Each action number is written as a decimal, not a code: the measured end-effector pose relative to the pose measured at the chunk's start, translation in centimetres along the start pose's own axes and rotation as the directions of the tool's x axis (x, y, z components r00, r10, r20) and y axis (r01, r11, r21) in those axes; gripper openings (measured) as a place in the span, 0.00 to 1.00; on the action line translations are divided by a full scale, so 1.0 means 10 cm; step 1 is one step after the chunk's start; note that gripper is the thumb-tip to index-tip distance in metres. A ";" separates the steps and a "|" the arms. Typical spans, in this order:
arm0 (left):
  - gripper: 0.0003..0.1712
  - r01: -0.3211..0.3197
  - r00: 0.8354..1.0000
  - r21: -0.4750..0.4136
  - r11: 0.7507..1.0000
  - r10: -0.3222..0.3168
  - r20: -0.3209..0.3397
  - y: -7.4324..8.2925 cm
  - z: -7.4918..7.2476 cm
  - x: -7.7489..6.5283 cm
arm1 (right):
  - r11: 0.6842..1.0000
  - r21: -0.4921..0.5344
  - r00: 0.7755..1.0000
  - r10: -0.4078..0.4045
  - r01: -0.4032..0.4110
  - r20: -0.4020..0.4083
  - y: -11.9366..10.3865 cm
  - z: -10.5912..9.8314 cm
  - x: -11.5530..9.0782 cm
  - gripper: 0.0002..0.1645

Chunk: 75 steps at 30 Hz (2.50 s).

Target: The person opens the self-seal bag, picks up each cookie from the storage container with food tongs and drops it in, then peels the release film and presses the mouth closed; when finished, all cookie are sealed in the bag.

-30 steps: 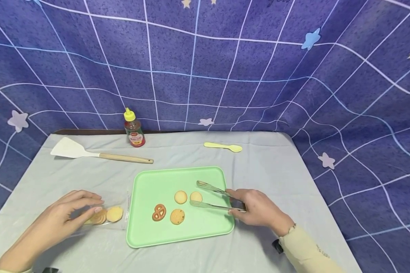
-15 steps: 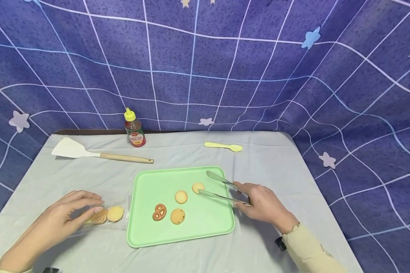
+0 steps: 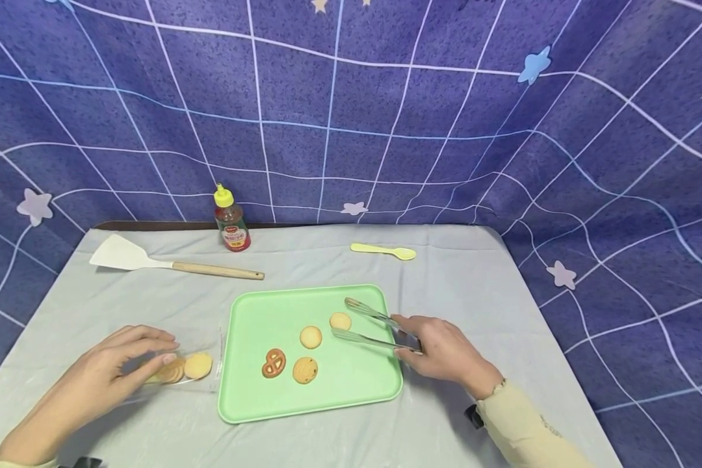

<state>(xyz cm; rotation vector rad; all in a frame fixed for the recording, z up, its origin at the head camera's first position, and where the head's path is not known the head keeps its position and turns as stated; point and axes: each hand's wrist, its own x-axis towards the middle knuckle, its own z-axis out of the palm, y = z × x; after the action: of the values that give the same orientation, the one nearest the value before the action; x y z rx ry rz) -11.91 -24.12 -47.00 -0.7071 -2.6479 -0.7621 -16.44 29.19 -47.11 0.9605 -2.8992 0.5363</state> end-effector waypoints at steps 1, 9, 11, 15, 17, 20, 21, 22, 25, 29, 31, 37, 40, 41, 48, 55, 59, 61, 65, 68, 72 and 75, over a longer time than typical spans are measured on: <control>0.13 -0.001 1.000 -0.001 1.000 0.001 0.000 0.00 0.00 0.00 | 1.000 -0.001 1.000 0.002 -0.002 0.002 0.00 0.00 0.00 0.34; 0.13 -0.005 1.000 0.005 1.000 0.005 -0.001 0.00 0.00 0.01 | 1.000 -0.012 1.000 -0.010 0.010 0.001 0.03 0.02 0.02 0.33; 0.13 0.001 1.000 0.011 1.000 -0.001 0.001 0.00 0.00 0.01 | 1.000 -0.014 1.000 -0.021 0.021 -0.006 0.02 0.02 0.02 0.33; 0.13 0.011 1.000 0.017 1.000 -0.011 0.005 0.00 0.00 0.01 | 0.999 -0.025 0.999 -0.038 0.037 -0.018 0.01 0.03 0.03 0.32; 0.13 0.011 1.000 0.019 1.000 -0.011 0.005 0.00 -0.01 0.01 | 0.999 -0.032 0.999 -0.040 0.039 -0.020 0.01 0.03 0.03 0.31; 0.13 0.003 1.000 0.012 1.000 -0.003 0.002 0.00 -0.01 0.02 | 0.999 -0.029 0.999 -0.046 0.046 -0.020 0.00 0.02 0.03 0.30; 0.13 0.003 1.000 0.010 1.000 -0.003 0.003 0.00 -0.01 0.02 | 0.998 -0.030 0.999 -0.050 0.049 -0.021 -0.01 0.02 0.04 0.30; 0.13 0.003 1.000 0.010 1.000 -0.003 0.003 0.00 -0.01 0.02 | 0.998 -0.032 0.998 -0.053 0.052 -0.021 -0.01 0.02 0.04 0.30; 0.13 0.006 1.000 0.009 1.000 -0.007 0.008 0.00 -0.01 0.02 | 0.998 -0.028 0.998 -0.058 0.057 -0.018 -0.01 0.02 0.04 0.29; 0.13 0.016 1.000 0.011 1.000 -0.016 0.014 0.00 -0.01 0.01 | 0.999 -0.014 0.999 -0.049 0.049 -0.009 -0.03 0.01 0.04 0.29; 0.13 0.015 1.000 0.006 1.000 -0.015 0.013 0.00 -0.01 0.01 | 0.999 -0.004 0.999 -0.042 0.042 -0.006 -0.04 0.00 0.04 0.28; 0.13 0.005 1.000 -0.005 1.000 -0.005 0.006 -0.01 0.00 0.01 | 0.999 0.014 1.000 -0.032 0.032 -0.003 -0.04 0.00 0.04 0.28; 0.13 -0.002 1.000 -0.007 1.000 0.002 -0.001 -0.01 0.00 0.01 | 0.999 0.021 1.000 -0.030 0.030 -0.001 -0.04 0.00 0.04 0.27; 0.13 -0.006 1.000 -0.008 1.000 0.006 -0.003 -0.01 0.00 0.01 | 0.999 0.023 1.000 -0.028 0.028 0.000 -0.04 0.00 0.04 0.28; 0.13 -0.008 1.000 -0.013 1.000 0.008 -0.005 -0.02 0.00 0.01 | 0.999 0.032 0.999 -0.037 0.037 0.000 -0.04 -0.01 0.04 0.28; 0.14 0.016 1.000 0.003 1.000 -0.016 0.003 -0.03 0.01 0.01 | 0.997 0.051 0.999 -0.051 0.052 -0.008 -0.08 -0.02 0.08 0.27; 0.14 0.013 1.000 0.001 1.000 -0.013 -0.001 -0.02 0.01 0.00 | 0.996 0.054 0.998 -0.067 0.067 -0.007 -0.11 -0.02 0.13 0.27; 0.14 0.013 1.000 0.001 1.000 -0.013 0.000 -0.02 0.01 0.01 | 0.996 0.057 0.997 -0.075 0.076 -0.004 -0.14 -0.02 0.16 0.27; 0.13 0.017 1.000 0.002 1.000 -0.017 0.004 -0.01 0.00 0.01 | 0.994 0.070 0.995 -0.091 0.089 0.026 -0.22 0.00 0.26 0.28; 0.13 0.010 1.000 -0.004 1.000 -0.010 0.002 -0.01 0.00 0.01 | 0.992 0.072 0.993 -0.112 0.108 0.045 -0.30 0.02 0.35 0.29; 0.13 -0.002 1.000 -0.012 1.000 0.002 -0.001 -0.01 0.00 0.01 | 0.985 0.082 0.986 -0.157 0.152 0.054 -0.43 0.06 0.50 0.29; 0.13 -0.002 1.000 -0.015 1.000 0.002 0.001 -0.01 -0.01 0.01 | 0.975 0.102 0.978 -0.202 0.195 0.058 -0.54 0.10 0.61 0.29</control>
<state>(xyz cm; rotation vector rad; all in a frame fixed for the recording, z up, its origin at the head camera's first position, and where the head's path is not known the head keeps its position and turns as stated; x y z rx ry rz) -12.02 -24.20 -46.95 -0.7137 -2.6448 -0.7826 -18.14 21.36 -45.49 1.2891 -2.8125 0.6439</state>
